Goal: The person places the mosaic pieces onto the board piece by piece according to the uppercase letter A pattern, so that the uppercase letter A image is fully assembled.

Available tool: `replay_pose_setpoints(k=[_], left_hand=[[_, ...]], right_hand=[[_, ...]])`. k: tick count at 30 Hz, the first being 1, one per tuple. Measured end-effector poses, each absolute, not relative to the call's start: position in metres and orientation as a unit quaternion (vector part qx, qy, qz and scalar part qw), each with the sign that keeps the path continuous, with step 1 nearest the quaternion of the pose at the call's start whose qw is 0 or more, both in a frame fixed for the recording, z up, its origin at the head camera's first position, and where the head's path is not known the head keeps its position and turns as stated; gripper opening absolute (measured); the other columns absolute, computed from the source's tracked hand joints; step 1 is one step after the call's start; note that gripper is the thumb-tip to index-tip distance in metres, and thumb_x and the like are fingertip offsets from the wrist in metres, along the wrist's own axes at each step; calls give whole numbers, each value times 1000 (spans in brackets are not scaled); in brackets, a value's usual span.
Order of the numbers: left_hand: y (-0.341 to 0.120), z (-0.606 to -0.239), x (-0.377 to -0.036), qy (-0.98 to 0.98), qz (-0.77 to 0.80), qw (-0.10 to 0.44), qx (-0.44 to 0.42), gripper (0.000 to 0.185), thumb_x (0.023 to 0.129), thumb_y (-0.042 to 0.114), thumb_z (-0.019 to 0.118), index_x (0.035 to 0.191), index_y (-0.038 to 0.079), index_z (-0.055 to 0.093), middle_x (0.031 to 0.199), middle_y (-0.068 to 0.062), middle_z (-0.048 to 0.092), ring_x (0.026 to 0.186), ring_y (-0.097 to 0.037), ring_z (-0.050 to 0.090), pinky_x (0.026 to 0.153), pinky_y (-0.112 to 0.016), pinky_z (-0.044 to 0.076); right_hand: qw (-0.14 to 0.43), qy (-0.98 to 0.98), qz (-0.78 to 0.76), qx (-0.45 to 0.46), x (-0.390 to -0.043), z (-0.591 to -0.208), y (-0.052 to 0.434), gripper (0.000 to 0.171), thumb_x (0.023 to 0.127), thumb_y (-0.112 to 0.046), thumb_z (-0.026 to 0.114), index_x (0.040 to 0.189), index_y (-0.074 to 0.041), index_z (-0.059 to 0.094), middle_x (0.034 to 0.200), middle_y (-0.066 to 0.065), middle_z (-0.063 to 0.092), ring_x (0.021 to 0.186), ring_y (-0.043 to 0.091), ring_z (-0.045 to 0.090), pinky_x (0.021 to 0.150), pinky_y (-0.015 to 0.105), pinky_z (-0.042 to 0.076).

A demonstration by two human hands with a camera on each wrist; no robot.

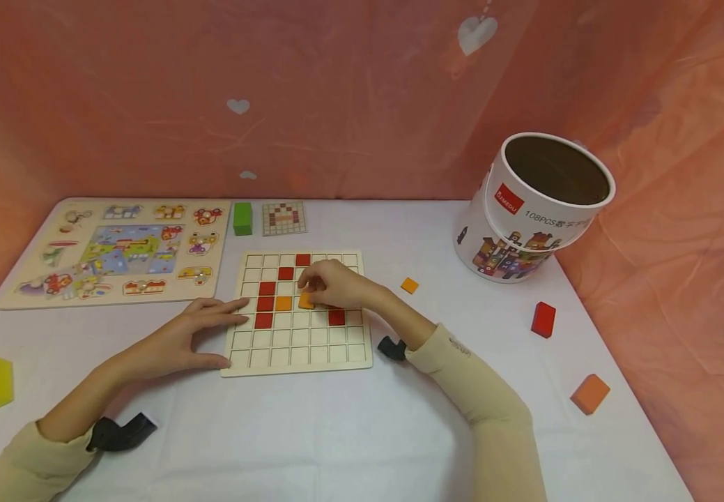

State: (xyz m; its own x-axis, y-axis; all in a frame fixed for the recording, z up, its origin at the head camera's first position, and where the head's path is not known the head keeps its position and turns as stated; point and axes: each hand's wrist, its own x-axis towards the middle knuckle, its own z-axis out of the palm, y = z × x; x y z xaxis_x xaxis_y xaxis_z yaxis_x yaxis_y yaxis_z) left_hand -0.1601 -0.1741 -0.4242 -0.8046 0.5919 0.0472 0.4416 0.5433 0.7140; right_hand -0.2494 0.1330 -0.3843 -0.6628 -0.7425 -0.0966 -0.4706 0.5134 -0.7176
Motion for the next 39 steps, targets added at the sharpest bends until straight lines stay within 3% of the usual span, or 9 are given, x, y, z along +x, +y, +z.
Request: replay_pose_setpoints(k=[2, 5, 9, 11, 13, 25, 31, 36, 39], left_hand=[[-175, -424, -160, 873, 375, 100, 296, 66, 76, 28, 87, 134, 7, 63, 157, -4, 41, 128, -18, 35, 104, -44, 32], [-175, -424, -160, 873, 376, 99, 296, 66, 76, 28, 88, 134, 8, 64, 156, -4, 41, 128, -19, 35, 104, -44, 32], [-175, -425, -160, 872, 375, 99, 298, 67, 77, 32, 87, 135, 9, 63, 157, -2, 40, 128, -19, 35, 104, -46, 33], [-174, -425, -161, 872, 375, 101, 298, 67, 77, 34, 86, 135, 10, 63, 157, -1, 40, 128, -18, 35, 104, -47, 33], [-174, -426, -161, 872, 375, 101, 298, 67, 78, 35, 86, 135, 10, 63, 157, -1, 39, 128, -18, 35, 104, -47, 33], [-174, -424, -161, 873, 372, 103, 296, 65, 77, 30, 87, 134, 9, 63, 157, -3, 40, 129, -20, 35, 104, -52, 34], [-174, -424, -160, 872, 376, 103, 297, 67, 77, 32, 87, 135, 10, 63, 157, -2, 39, 128, -19, 35, 103, -49, 34], [-174, -424, -160, 871, 379, 103, 297, 67, 77, 33, 87, 135, 10, 63, 157, -2, 40, 128, -18, 35, 104, -46, 33], [-174, -423, -160, 871, 379, 103, 294, 67, 76, 32, 87, 135, 9, 63, 157, -2, 40, 128, -19, 35, 104, -46, 33]], right_hand=[[165, 865, -305, -363, -243, -381, 134, 20, 95, -6, 66, 114, 2, 69, 100, 8, 64, 87, 17, 58, 78, 27, 49], [115, 891, -221, -379, -229, -376, 137, 32, 99, -21, 64, 123, 0, 66, 119, 12, 63, 108, 25, 57, 93, 38, 47], [116, 909, -92, -388, -205, -371, 143, 59, 101, -44, 55, 147, -7, 49, 156, 13, 38, 146, 37, 23, 114, 58, 21], [140, 909, -50, -388, -194, -370, 146, 70, 100, -53, 50, 154, -11, 38, 163, 10, 24, 151, 39, 7, 115, 63, 8], [162, 908, -31, -385, -186, -371, 147, 76, 99, -58, 47, 157, -12, 32, 165, 8, 17, 151, 39, 1, 114, 64, 1], [195, 888, -91, -407, -193, -377, 147, 64, 104, -51, 44, 155, -13, 37, 164, 3, 22, 150, 38, 5, 117, 59, 4], [176, 879, -258, -359, -210, -383, 179, 60, 101, -34, 58, 152, -5, 41, 162, 11, 26, 150, 37, 11, 118, 55, 7], [113, 859, -411, -283, -237, -385, 235, 50, 92, -4, 69, 138, 8, 53, 147, 24, 47, 138, 40, 39, 111, 55, 30], [103, 848, -459, -245, -250, -390, 270, 45, 90, 4, 67, 133, 10, 54, 135, 27, 57, 124, 41, 53, 101, 44, 45]])
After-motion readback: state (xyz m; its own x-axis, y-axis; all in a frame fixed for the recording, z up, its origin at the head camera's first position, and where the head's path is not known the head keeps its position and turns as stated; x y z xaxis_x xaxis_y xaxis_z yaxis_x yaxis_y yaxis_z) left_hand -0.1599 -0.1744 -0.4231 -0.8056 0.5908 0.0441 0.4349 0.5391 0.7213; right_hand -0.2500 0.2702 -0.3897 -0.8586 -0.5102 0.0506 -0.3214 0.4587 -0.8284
